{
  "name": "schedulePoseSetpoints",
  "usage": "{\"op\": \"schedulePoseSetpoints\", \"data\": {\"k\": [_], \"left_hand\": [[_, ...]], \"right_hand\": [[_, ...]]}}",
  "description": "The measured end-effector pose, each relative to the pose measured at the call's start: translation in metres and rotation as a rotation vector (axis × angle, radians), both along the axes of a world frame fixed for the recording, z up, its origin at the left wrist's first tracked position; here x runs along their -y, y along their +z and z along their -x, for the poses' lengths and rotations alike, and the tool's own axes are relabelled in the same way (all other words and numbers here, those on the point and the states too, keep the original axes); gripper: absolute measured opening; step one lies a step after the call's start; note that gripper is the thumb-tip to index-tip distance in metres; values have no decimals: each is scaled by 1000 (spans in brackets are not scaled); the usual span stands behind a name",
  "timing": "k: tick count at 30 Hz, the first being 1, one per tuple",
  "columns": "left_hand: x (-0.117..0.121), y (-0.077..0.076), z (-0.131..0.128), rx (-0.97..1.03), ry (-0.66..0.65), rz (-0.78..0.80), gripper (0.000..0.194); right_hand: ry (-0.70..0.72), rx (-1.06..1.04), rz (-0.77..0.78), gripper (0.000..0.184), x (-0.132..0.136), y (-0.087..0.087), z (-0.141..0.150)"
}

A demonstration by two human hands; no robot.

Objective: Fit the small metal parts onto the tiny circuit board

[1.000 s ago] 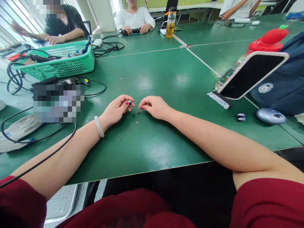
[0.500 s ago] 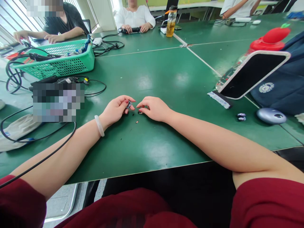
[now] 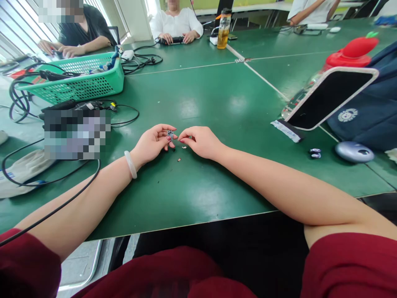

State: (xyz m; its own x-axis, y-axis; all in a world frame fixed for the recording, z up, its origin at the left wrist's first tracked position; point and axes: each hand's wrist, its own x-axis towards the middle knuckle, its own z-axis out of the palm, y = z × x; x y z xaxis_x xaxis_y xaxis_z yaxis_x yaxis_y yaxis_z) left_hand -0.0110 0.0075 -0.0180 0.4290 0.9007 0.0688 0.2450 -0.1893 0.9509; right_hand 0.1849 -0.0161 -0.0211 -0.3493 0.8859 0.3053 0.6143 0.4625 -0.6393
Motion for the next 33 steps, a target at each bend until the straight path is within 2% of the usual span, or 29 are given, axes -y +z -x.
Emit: {"op": "schedulePoseSetpoints", "data": {"k": [4,8,15,23,33], "left_hand": [[5,4,1,-112,-51,-114,28],[12,9,0,-228,-53,-284,29],[18,10,-4,-252,-35,-350,28],[24,13,-8,-247,-64,-318,31],[26,13,-6,-255,-97,-328,37]], "right_hand": [[-42,-199,177,24,-1,3,-1],[-64,-314,228,28,-1,6,-1],[-96,-477,318,43,0,9,0],[-15,-420,265,47,4,10,4],[-41,-289,185,36,7,6,4]]}}
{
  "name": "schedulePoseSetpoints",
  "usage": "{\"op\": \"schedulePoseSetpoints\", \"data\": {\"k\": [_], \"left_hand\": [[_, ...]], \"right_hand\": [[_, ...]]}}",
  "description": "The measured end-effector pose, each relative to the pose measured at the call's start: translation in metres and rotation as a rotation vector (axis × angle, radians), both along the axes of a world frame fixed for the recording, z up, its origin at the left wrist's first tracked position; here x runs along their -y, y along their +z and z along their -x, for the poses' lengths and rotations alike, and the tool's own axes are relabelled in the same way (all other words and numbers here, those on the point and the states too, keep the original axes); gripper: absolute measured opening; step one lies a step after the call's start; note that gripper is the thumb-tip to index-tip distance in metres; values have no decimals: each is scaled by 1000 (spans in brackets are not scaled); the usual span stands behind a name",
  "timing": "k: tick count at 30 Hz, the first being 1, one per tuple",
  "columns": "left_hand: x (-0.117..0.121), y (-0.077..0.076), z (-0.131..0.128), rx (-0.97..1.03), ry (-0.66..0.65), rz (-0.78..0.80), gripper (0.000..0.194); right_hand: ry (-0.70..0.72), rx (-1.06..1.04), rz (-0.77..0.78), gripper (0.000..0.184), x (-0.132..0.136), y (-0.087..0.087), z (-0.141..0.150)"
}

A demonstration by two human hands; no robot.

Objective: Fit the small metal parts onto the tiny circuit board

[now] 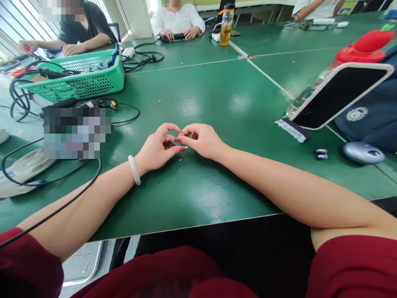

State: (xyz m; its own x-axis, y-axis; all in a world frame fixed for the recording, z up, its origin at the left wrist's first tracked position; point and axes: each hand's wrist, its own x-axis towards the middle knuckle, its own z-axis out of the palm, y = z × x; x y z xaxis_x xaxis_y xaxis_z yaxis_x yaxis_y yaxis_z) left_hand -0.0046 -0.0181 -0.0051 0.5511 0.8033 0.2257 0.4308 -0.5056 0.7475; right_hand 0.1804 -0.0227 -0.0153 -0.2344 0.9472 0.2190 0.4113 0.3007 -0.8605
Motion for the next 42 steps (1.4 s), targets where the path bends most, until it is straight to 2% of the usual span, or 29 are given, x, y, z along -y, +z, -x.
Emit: {"op": "schedulePoseSetpoints", "data": {"k": [9,18,26,29,31,35,39,42], "left_hand": [[0,1,1,-8,-14,-35,43],[2,4,1,-43,-9,-64,46],[2,5,4,-50,-76,-69,50],[2,6,3,-10,-53,-65,51],[0,6,3,18,6,-59,46],[-9,1,6,28,105,-5,22],[-16,-4,8,61,143,86,18],[-18,-6,8,78,144,118,17]], "right_hand": [[-51,97,-169,28,5,3,3],[-32,181,-256,27,6,2,2],[22,193,-193,27,3,1,2],[8,213,-169,29,-1,1,0],[-3,249,-143,30,-3,1,-3],[11,382,-147,21,-6,1,-11],[46,513,-180,7,-6,-3,-11],[41,592,-193,7,-4,-5,-7]]}}
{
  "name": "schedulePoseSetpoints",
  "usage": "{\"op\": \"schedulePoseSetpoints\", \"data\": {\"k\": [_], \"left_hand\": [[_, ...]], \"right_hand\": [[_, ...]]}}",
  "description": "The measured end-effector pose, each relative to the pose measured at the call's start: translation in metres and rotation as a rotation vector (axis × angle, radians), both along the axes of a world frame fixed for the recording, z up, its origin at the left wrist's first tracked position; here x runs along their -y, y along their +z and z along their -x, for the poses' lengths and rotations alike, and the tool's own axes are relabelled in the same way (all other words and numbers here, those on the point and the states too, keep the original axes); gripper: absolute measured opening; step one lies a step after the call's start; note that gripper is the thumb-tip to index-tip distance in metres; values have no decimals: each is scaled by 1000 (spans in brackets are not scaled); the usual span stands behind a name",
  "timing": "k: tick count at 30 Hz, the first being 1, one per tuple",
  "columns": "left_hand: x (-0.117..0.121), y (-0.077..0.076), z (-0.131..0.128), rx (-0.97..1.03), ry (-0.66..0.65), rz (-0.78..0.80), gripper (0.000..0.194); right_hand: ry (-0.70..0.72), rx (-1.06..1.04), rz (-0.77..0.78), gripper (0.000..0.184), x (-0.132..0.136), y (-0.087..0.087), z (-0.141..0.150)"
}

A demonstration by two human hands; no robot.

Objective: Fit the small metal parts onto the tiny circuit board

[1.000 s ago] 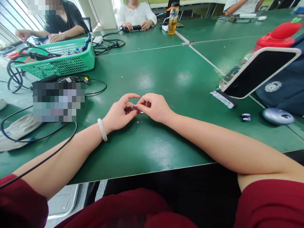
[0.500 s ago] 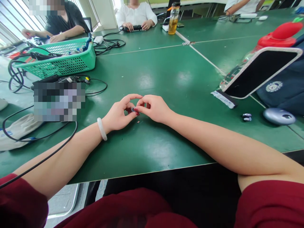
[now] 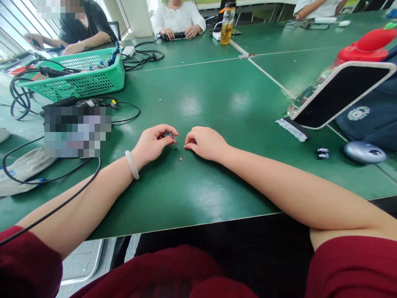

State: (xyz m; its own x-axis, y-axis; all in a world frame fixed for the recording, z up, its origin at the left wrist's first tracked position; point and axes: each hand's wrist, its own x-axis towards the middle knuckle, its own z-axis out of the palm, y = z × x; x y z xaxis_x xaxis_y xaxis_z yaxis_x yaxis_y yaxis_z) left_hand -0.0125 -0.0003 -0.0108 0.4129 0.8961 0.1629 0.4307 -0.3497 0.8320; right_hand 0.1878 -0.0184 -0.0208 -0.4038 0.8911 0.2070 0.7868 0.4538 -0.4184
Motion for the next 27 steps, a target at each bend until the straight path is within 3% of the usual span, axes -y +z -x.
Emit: {"op": "schedulePoseSetpoints", "data": {"k": [12,18,27], "left_hand": [[-1,-3,-1,-82,-21,-18,29],[1,3,-1,-192,-21,-37,31],[3,1,-4,-77,-107,16,33]], "right_hand": [[-15,277,-112,20,2,-4,4],[-34,69,-216,19,4,-2,5],[82,-92,-332,19,11,0,11]]}}
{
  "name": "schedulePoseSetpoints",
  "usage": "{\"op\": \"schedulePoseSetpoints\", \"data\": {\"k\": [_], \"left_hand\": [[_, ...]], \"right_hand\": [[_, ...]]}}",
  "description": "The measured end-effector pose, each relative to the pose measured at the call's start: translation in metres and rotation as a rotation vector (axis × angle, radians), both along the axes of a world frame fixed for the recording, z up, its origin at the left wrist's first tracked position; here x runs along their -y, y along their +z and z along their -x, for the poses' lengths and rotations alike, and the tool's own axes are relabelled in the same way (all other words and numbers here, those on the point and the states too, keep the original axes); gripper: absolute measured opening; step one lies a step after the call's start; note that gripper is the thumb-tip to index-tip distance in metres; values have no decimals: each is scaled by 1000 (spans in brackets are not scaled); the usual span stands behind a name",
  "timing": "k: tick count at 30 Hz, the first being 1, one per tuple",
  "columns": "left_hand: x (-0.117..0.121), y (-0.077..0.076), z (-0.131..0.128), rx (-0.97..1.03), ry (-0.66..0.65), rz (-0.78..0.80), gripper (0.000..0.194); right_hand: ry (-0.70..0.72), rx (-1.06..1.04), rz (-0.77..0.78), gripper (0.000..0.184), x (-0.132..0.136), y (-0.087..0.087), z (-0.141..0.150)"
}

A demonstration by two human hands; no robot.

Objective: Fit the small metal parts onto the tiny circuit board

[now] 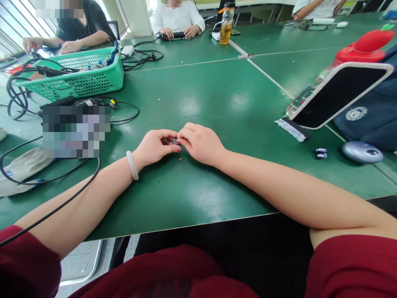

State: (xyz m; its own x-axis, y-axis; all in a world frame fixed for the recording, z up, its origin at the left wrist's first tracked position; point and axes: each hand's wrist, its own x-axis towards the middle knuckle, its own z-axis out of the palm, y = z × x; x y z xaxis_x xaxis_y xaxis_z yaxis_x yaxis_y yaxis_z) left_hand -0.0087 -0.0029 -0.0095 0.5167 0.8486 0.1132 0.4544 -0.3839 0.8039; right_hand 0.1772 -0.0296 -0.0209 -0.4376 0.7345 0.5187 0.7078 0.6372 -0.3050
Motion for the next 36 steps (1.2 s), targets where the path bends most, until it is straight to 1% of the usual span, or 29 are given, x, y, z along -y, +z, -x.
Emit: {"op": "schedulePoseSetpoints", "data": {"k": [3,6,9,12,15,19,21,24,26,28,32,36], "left_hand": [[0,1,1,-6,5,-17,33],[-2,1,2,-70,45,-72,31],[-5,0,4,-112,136,-114,28],[-7,-1,5,-124,236,-114,29],[-8,0,5,-146,278,-110,29],[-7,0,5,-172,279,-107,30],[-7,0,5,-176,275,-110,29],[-8,-1,6,-182,265,-114,29],[-8,-1,6,-194,248,-114,30],[-8,-1,6,-221,227,-116,31],[-6,0,6,-284,188,-128,31],[-7,0,6,-297,154,-151,31]], "right_hand": [[5,-38,1,20,1,2,-1],[-10,-52,12,21,1,3,-2],[7,10,34,19,1,1,-1],[37,105,63,18,-1,-5,1],[38,140,96,18,-3,-9,4],[65,131,122,17,-3,-6,3],[130,117,157,16,-2,-2,0],[258,125,251,13,-2,2,-6],[301,154,292,12,-2,3,-8],[301,178,304,11,-2,3,-7],[259,201,300,12,-3,2,-2],[220,220,288,12,-4,0,-1]]}}
